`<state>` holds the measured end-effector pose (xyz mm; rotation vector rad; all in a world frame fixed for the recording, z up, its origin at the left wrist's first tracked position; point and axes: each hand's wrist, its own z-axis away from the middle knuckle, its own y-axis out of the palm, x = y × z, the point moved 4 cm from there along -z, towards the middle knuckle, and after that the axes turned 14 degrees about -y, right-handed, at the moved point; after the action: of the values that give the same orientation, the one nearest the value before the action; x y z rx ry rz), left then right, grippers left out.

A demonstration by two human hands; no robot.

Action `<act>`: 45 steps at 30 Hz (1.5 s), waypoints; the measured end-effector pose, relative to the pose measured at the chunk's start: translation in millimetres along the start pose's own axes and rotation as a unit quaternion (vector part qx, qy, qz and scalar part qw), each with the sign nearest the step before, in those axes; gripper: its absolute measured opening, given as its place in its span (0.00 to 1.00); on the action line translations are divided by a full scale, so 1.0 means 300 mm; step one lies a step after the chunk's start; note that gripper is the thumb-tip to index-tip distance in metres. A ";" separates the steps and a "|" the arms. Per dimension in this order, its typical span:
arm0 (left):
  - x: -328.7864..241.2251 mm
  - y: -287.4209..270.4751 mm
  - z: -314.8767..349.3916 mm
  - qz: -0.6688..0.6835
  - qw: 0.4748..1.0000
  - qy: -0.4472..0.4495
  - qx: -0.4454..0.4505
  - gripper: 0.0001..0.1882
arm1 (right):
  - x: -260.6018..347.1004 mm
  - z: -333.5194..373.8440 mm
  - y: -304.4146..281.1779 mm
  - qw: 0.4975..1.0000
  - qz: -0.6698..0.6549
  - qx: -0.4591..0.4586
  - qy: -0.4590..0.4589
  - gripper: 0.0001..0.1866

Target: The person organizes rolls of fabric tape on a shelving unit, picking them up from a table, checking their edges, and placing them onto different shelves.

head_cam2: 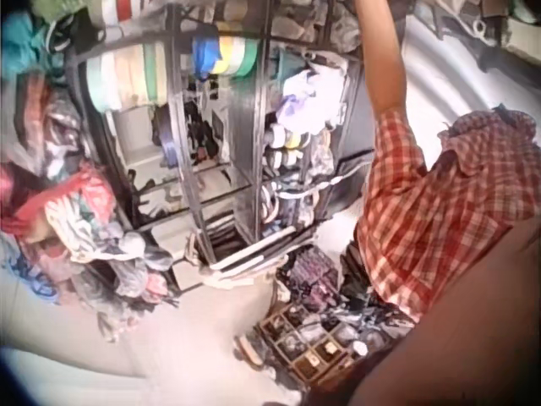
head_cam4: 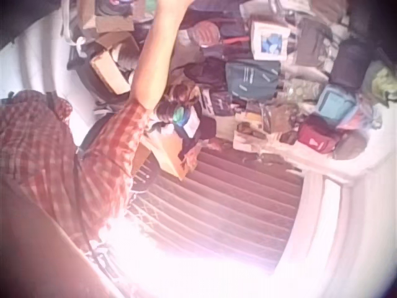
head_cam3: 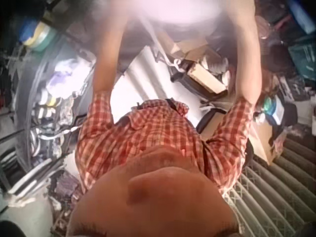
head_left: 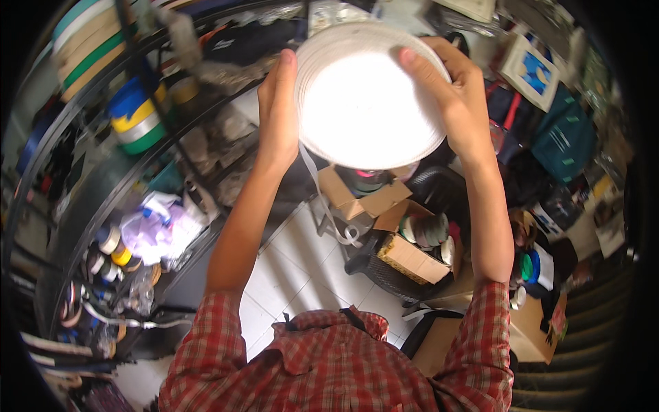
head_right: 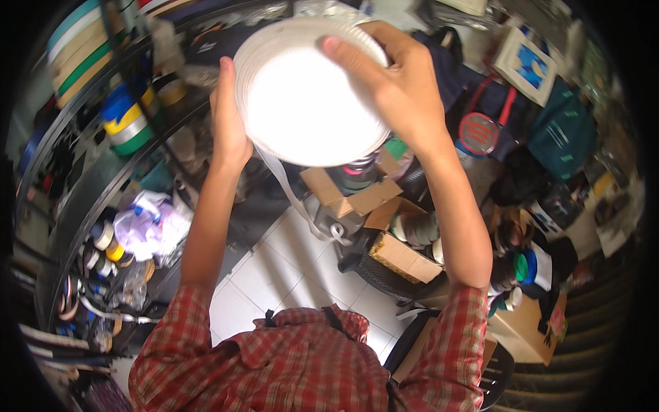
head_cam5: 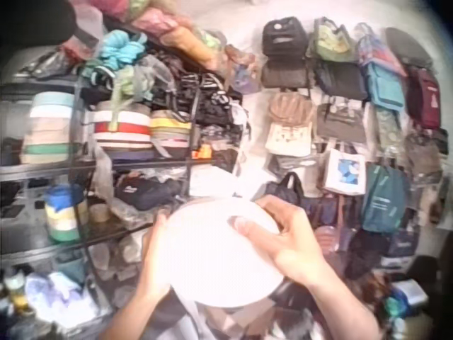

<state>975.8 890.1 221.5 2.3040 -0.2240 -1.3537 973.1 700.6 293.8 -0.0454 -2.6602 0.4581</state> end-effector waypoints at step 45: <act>-0.086 -0.369 -0.013 -0.338 0.865 0.114 -0.352 0.22 | -0.540 -0.081 0.736 0.862 -0.496 0.094 0.046 0.16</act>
<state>956.5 998.3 192.4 1.8972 1.0731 -1.1371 1120.8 900.0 175.2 1.2515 -2.1351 0.3267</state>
